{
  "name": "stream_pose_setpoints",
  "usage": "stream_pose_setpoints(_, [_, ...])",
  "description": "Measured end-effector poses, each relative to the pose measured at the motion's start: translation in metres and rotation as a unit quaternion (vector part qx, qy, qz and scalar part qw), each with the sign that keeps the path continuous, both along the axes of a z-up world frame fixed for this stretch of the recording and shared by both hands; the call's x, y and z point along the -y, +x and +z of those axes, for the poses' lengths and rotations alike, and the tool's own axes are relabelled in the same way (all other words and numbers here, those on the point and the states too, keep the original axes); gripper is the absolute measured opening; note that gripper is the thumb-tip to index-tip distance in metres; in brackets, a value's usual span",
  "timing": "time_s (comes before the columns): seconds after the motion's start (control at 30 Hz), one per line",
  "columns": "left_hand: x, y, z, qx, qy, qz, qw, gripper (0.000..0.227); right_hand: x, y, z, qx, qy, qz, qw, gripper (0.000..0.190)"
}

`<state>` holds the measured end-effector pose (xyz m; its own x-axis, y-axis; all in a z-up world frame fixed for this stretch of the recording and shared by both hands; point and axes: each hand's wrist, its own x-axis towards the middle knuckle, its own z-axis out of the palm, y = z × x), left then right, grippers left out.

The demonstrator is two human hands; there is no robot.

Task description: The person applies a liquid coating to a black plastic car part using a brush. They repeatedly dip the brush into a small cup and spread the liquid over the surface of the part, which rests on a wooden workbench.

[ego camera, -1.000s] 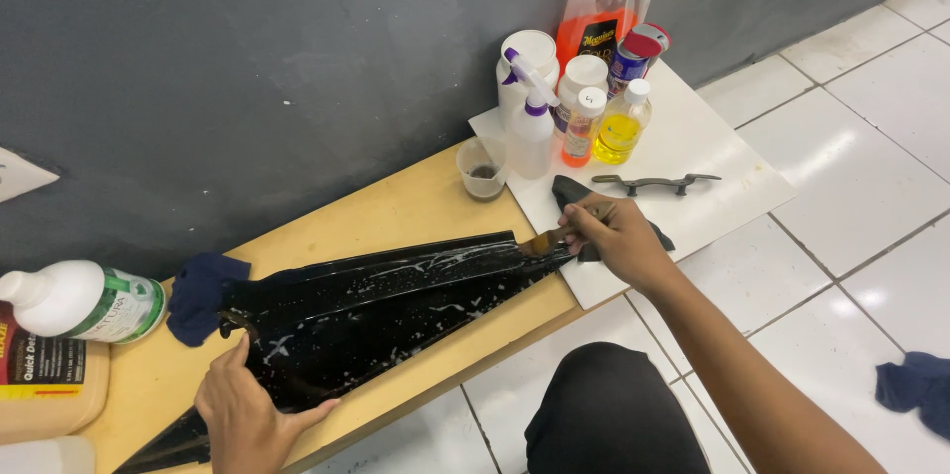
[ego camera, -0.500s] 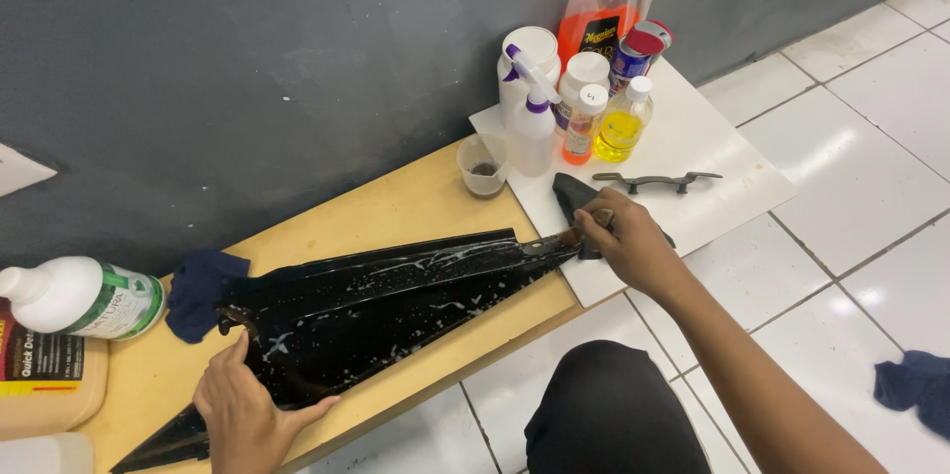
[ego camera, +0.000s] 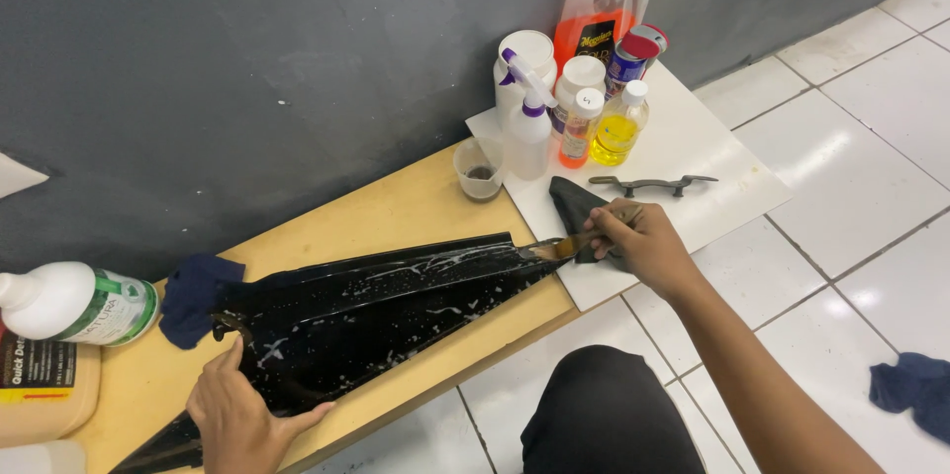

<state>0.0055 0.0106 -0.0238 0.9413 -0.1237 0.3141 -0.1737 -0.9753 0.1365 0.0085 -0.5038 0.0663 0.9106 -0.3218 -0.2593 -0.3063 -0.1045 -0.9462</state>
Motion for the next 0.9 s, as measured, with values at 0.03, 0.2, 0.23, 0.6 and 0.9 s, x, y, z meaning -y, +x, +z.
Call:
stream_pose_setpoints(0.03, [0.0,0.001,0.0,0.0,0.0,0.0,1.0,0.152,0.002,-0.001,0.002,0.0,0.0,0.0,1.0,0.031])
stream_pose_setpoints(0.2, [-0.002,0.003,-0.005,0.011,-0.003,0.002,1.0,0.156,0.01,0.0,0.005,-0.037,-0.207,0.016,0.977,0.03])
stream_pose_setpoints(0.23, [-0.003,0.004,-0.008,0.012,-0.003,0.002,1.0,0.156,0.012,0.0,0.0,-0.036,-0.208,0.016,0.977,0.03])
stream_pose_setpoints(0.6, [-0.004,0.002,-0.009,0.019,-0.006,0.007,1.0,0.154,-0.012,-0.005,0.008,0.028,-0.162,0.077,0.983,0.024])
stream_pose_setpoints(0.9, [0.0,-0.001,-0.004,0.012,0.011,-0.008,1.0,0.15,-0.013,-0.004,-0.002,0.025,0.021,0.019,0.999,0.026])
